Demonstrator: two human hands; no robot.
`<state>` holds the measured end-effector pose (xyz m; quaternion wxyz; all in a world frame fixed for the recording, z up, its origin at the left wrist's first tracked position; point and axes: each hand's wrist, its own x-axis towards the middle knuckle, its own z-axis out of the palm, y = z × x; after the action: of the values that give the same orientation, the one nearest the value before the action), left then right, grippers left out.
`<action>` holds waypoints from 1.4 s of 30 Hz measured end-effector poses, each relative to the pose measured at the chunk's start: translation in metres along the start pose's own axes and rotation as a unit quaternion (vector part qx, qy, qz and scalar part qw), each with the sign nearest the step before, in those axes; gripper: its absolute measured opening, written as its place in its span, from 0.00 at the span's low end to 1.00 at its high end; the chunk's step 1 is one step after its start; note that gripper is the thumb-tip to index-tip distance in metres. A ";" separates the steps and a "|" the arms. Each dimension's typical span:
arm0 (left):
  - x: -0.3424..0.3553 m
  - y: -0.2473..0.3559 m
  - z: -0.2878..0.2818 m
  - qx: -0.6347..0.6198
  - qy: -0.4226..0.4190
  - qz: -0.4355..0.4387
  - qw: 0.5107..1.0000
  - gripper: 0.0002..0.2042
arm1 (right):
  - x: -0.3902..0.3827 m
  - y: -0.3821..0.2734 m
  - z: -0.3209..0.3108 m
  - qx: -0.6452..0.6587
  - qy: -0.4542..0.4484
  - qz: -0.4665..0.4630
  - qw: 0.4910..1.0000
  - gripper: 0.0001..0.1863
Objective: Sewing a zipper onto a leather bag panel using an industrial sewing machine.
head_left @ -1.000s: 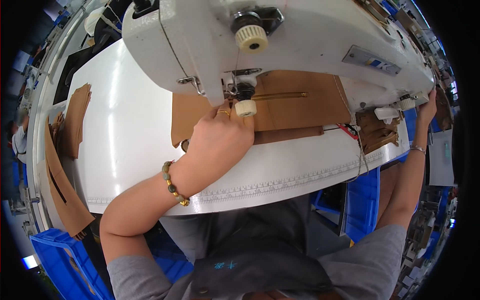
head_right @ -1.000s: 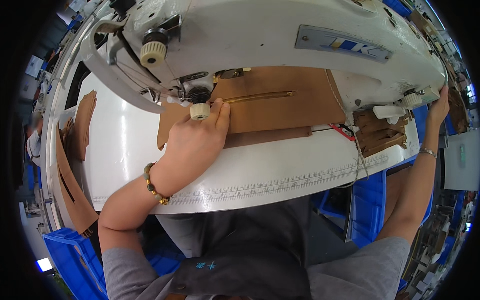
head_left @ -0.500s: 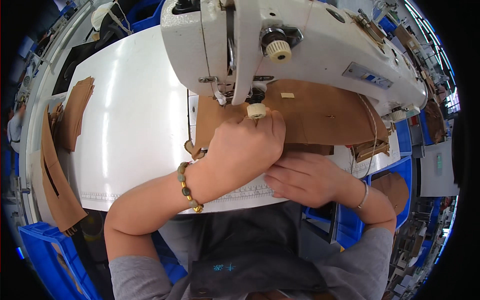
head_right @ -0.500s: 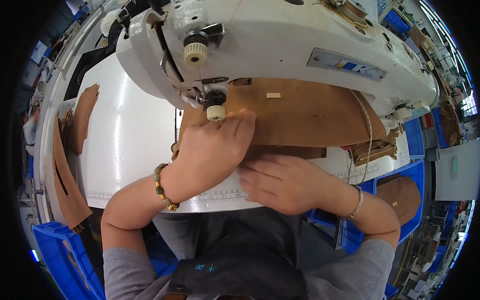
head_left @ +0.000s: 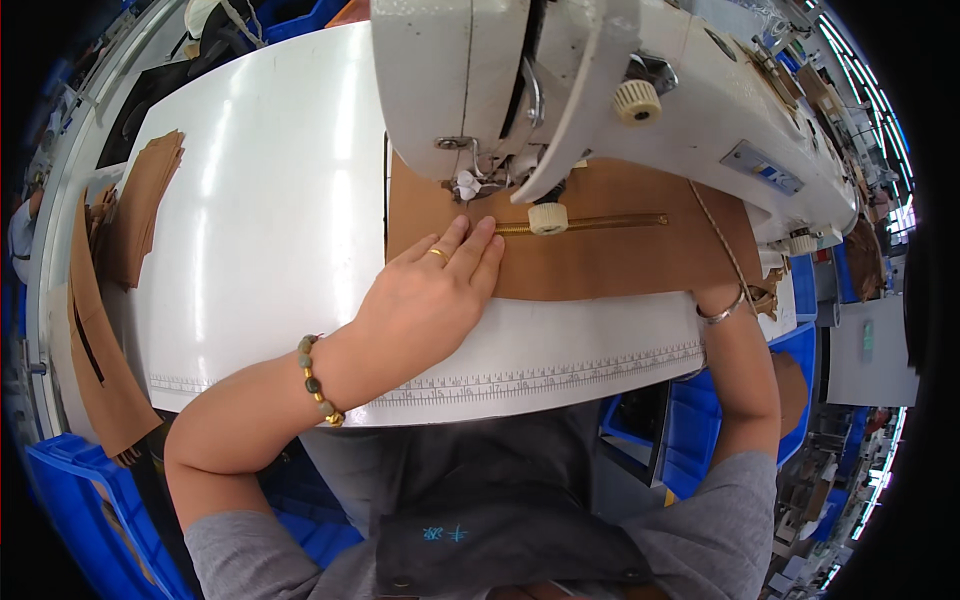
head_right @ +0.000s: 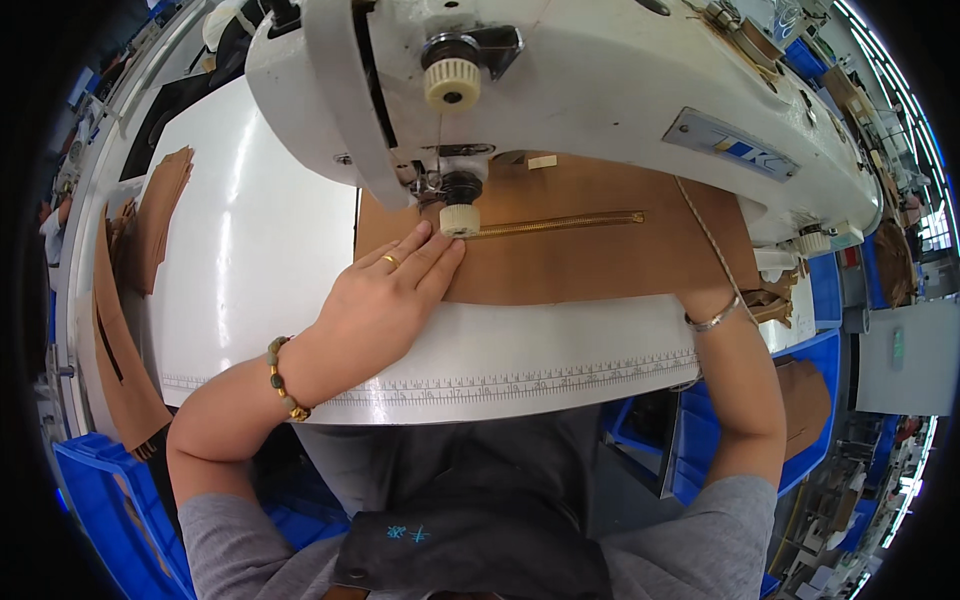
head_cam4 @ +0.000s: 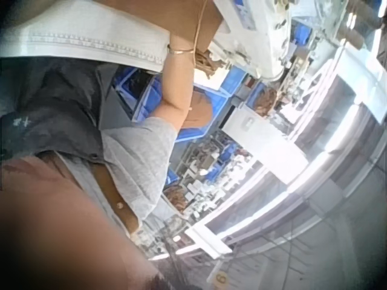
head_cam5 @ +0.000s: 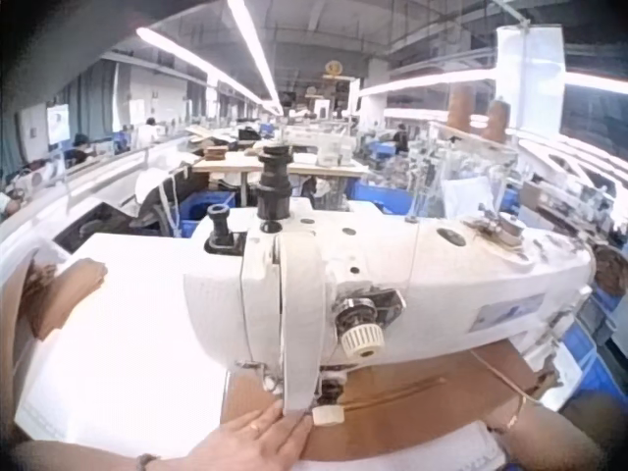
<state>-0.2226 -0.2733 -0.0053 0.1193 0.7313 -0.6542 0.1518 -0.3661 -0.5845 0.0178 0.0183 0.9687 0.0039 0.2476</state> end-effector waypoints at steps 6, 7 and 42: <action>-0.001 -0.003 -0.017 -0.014 -0.029 -0.044 0.998 0.20 | -0.017 -0.040 -0.097 0.077 -0.381 0.060 0.919 0.15; 0.003 -0.006 -0.020 -0.062 -0.035 -0.064 0.995 0.20 | -0.014 -0.054 -0.111 0.149 -0.375 -0.007 0.915 0.14; -0.019 -0.020 0.000 0.018 0.022 -0.085 0.996 0.21 | 0.010 -0.070 -0.026 0.073 -0.077 -0.133 0.985 0.27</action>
<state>-0.2049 -0.2532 -0.0117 0.1328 0.7829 -0.5840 0.1684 -0.3702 -0.5139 0.0425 -0.0198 0.9744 0.1499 0.1666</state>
